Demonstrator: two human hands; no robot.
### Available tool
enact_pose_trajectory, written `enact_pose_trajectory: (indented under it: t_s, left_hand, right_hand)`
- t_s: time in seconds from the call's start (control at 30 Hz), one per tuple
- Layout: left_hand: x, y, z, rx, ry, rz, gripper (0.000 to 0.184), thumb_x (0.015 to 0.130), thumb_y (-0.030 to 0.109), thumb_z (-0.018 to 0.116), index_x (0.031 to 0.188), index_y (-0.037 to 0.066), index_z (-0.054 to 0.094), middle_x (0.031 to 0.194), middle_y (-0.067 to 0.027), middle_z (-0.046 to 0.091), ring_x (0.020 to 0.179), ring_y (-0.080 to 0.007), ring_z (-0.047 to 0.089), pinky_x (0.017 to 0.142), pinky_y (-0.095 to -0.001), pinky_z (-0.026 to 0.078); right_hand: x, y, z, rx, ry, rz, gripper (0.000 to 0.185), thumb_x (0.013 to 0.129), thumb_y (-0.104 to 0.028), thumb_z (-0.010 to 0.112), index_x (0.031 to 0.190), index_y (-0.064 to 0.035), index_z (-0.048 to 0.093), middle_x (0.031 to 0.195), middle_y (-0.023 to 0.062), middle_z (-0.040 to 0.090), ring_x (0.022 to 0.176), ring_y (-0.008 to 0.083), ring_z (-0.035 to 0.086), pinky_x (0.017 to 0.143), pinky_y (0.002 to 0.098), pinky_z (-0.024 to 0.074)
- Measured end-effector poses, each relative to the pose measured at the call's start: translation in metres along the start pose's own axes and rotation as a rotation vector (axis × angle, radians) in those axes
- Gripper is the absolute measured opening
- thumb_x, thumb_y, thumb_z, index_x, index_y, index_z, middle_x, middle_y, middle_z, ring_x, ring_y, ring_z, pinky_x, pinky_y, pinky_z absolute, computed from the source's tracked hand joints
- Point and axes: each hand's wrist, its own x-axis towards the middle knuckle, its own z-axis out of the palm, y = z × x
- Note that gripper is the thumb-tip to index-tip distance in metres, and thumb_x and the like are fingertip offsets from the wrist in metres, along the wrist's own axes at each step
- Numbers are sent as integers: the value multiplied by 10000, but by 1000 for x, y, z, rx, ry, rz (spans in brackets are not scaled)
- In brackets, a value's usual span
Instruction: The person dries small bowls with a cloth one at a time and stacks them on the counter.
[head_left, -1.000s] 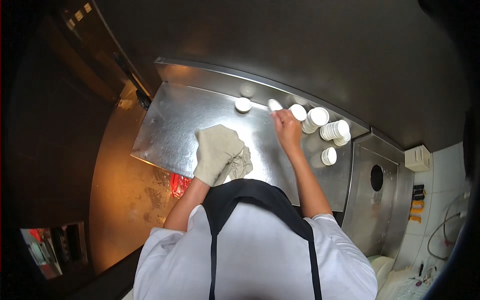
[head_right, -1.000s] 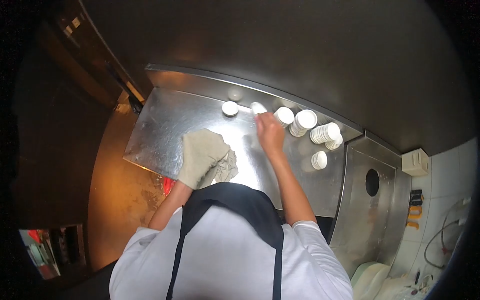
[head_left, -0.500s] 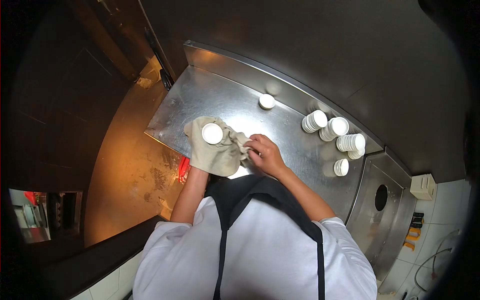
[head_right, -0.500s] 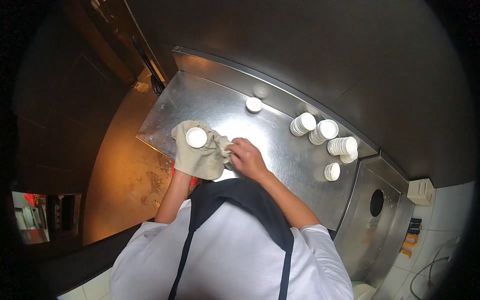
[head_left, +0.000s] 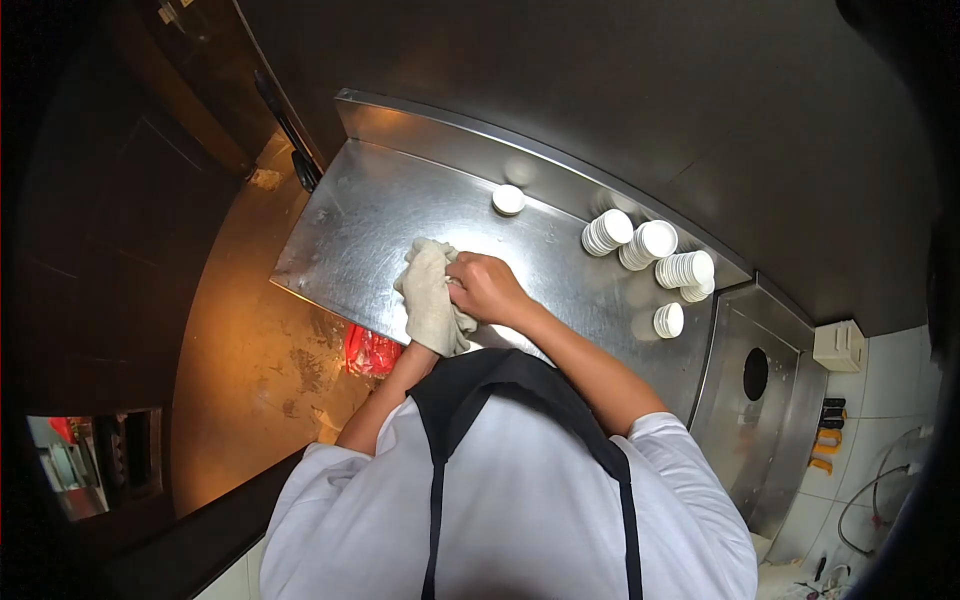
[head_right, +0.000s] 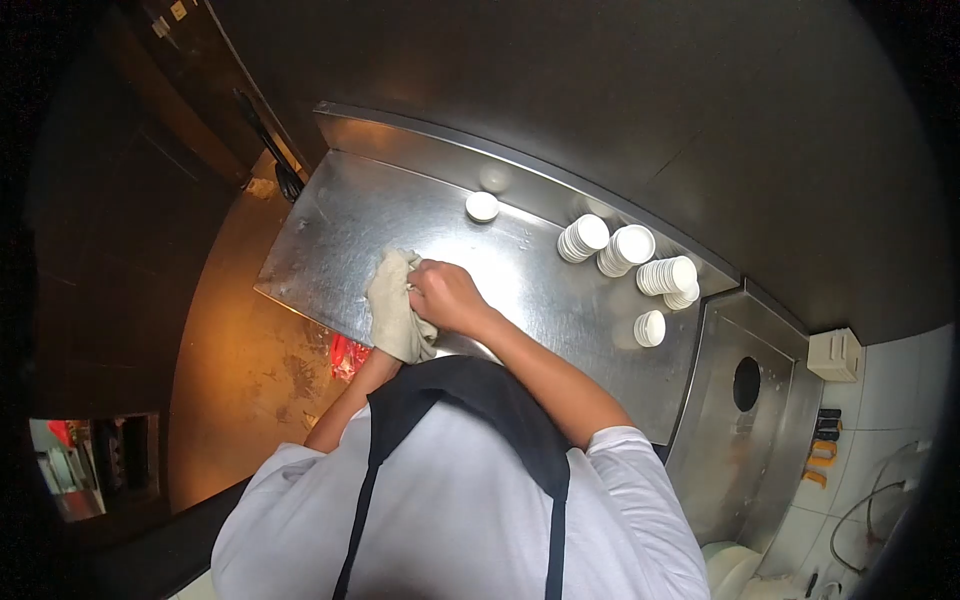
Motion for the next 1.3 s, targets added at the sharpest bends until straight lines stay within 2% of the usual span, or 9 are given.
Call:
enact_pose_trajectory:
  t_s: [0.17, 0.37, 0.47, 0.67, 0.83, 0.93, 1.07, 1.13, 1.3]
  left_hand:
    - [26, 10, -6, -178, 117, 128, 218, 1086, 270, 662, 1113, 67, 738, 1031, 22, 703, 923, -87, 643, 807, -310, 546]
    - [8, 18, -2, 912, 44, -21, 402, 1166, 345, 458, 1117, 40, 716, 1070, -197, 757, 880, -331, 739, 768, -438, 582]
    - [41, -63, -20, 1135, -159, 477, 285, 1056, 205, 580, 1299, 58, 613, 1133, -261, 717, 959, -477, 706, 782, -494, 590]
    - [6, -18, -20, 477, -231, 63, 594, 1114, 470, 435, 1321, -54, 623, 1083, -193, 746, 1031, -264, 736, 913, -367, 581]
    - [11, -20, -24, 253, -102, -373, 726, 1047, 644, 457, 1158, -21, 726, 1040, -129, 737, 913, -201, 733, 779, -345, 588]
    - [5, -6, -18, 122, -116, -441, 632, 1047, 600, 513, 1126, 9, 721, 1026, -94, 724, 824, -169, 728, 696, -332, 592]
    - [8, -9, -21, -15, -117, -505, 579, 1062, 558, 546, 1135, 6, 706, 1000, -87, 728, 820, -182, 740, 698, -340, 610]
    - [7, -13, -20, -144, -134, -501, 555, 1101, 535, 524, 1157, 11, 700, 968, -90, 736, 794, -201, 750, 693, -344, 629]
    - [19, -30, -25, -181, -263, -532, 528, 1125, 523, 477, 1103, 41, 692, 917, -86, 727, 748, -201, 746, 654, -331, 632]
  right_hand:
    - [-12, 7, -36, 89, -346, 272, 423, 947, -420, 759, 1153, -52, 802, 1066, 205, 783, 875, 355, 765, 801, 432, 590]
    - [-14, 17, -6, 275, 156, 367, 407, 966, -341, 752, 1228, -29, 745, 858, 167, 766, 801, 299, 757, 746, 420, 584]
    - [-14, 47, 17, 384, 238, 451, 301, 946, -212, 699, 1167, -12, 741, 829, 169, 756, 737, 305, 740, 730, 431, 576]
    - [7, 167, 43, 845, 553, 867, 106, 951, -95, 642, 905, -19, 701, 673, 60, 654, 498, 136, 592, 445, 298, 468]
    - [21, 201, 21, 1226, 413, 871, 334, 1031, -118, 636, 1335, 20, 639, 1001, 121, 787, 740, 159, 737, 627, 278, 626]
    - [16, 181, 1, 1036, 367, 856, 355, 1039, -128, 639, 1352, 38, 625, 1022, 125, 790, 757, 151, 737, 609, 276, 613]
    - [-35, 182, -23, -288, 598, 524, 383, 954, -159, 727, 1307, -18, 685, 1015, 151, 775, 882, 358, 756, 748, 449, 606]
    - [-57, 155, -57, -413, 842, 506, 315, 908, -193, 766, 1189, -51, 747, 991, 164, 753, 938, 424, 725, 827, 506, 576]
    - [-103, 180, -81, -522, 658, 687, 175, 944, -186, 730, 1029, -37, 766, 997, 170, 742, 929, 400, 724, 799, 519, 570]
